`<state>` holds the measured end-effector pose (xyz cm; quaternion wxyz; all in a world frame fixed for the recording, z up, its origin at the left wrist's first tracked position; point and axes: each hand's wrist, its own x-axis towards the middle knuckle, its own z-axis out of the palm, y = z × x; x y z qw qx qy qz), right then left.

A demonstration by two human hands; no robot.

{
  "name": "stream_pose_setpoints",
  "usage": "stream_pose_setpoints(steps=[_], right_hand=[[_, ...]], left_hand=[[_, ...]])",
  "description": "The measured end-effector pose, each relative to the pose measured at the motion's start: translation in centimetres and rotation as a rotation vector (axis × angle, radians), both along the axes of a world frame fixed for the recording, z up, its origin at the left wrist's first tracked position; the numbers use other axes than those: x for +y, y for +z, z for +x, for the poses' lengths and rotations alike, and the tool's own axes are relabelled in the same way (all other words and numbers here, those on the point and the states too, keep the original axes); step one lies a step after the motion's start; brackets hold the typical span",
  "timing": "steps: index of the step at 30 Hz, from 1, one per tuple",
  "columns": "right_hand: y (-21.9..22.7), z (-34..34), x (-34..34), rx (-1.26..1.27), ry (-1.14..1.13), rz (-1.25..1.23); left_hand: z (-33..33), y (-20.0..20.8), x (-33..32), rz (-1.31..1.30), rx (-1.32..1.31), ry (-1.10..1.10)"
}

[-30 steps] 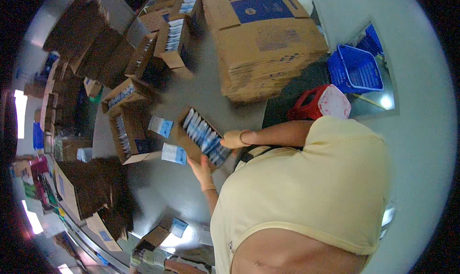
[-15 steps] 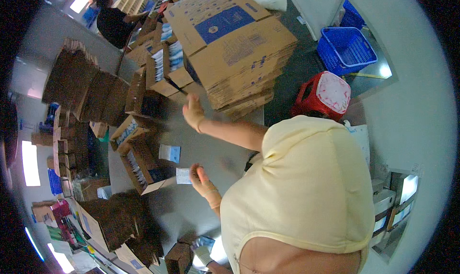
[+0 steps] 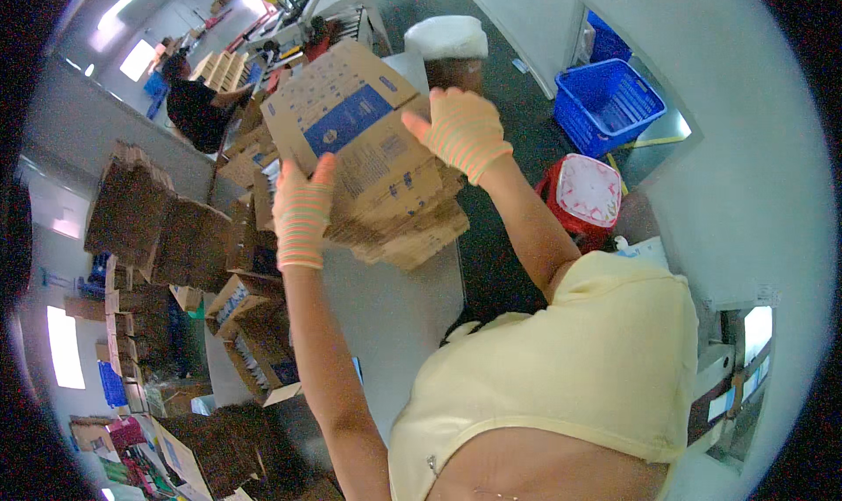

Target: The person repeatedly picks up small blue and white packets from a table and places them into brown cardboard boxes. They then close the boxes and move them aside, continuing the process with new boxes and packets.

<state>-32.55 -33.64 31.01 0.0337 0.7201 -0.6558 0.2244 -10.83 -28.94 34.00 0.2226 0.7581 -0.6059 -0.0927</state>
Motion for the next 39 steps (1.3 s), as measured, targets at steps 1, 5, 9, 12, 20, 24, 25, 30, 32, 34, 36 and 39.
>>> stream_pose_setpoints(steps=[1,5,9,12,20,24,25,30,32,34,36,39], right_hand=[[0.3,0.1,0.1,-0.042,0.011,-0.006],[1.3,1.4,2.2,-0.135,0.083,-0.138],[2.3,3.6,6.1,-0.249,0.404,-0.419],[2.8,5.9,8.5,-0.197,0.644,-0.417],[-5.3,18.4,16.9,0.111,1.032,-0.166],[-7.6,19.7,19.4,0.335,1.195,-0.151],[-7.6,19.5,19.2,0.303,1.296,-0.115],[-12.7,18.1,21.8,-0.518,1.933,-0.051],[-12.4,18.4,23.1,-0.110,1.951,0.314],[-12.5,19.6,23.5,0.454,1.923,0.658],[-14.9,18.9,22.4,0.373,2.082,0.436],[-20.5,16.3,18.3,0.126,2.252,0.086]], left_hand=[[-1.0,0.2,0.1,0.006,-0.092,0.069],[-1.5,-0.3,1.0,-0.095,-0.171,0.188],[1.1,-3.4,6.5,-0.614,0.146,0.321],[1.4,-2.7,11.9,-1.000,1.004,0.391],[7.0,-12.6,28.4,-0.904,1.499,0.872],[5.8,-18.5,34.5,-1.022,1.833,1.072],[4.7,-19.3,35.3,-1.045,1.857,1.124],[1.0,-29.2,38.0,-0.730,2.142,0.848],[-2.0,-31.5,37.6,-0.658,2.136,0.826],[-4.3,-35.2,37.8,-0.713,2.182,0.862],[-5.8,-38.4,39.4,-0.869,2.167,0.958],[-5.7,-39.0,42.0,-1.178,1.748,1.321]])
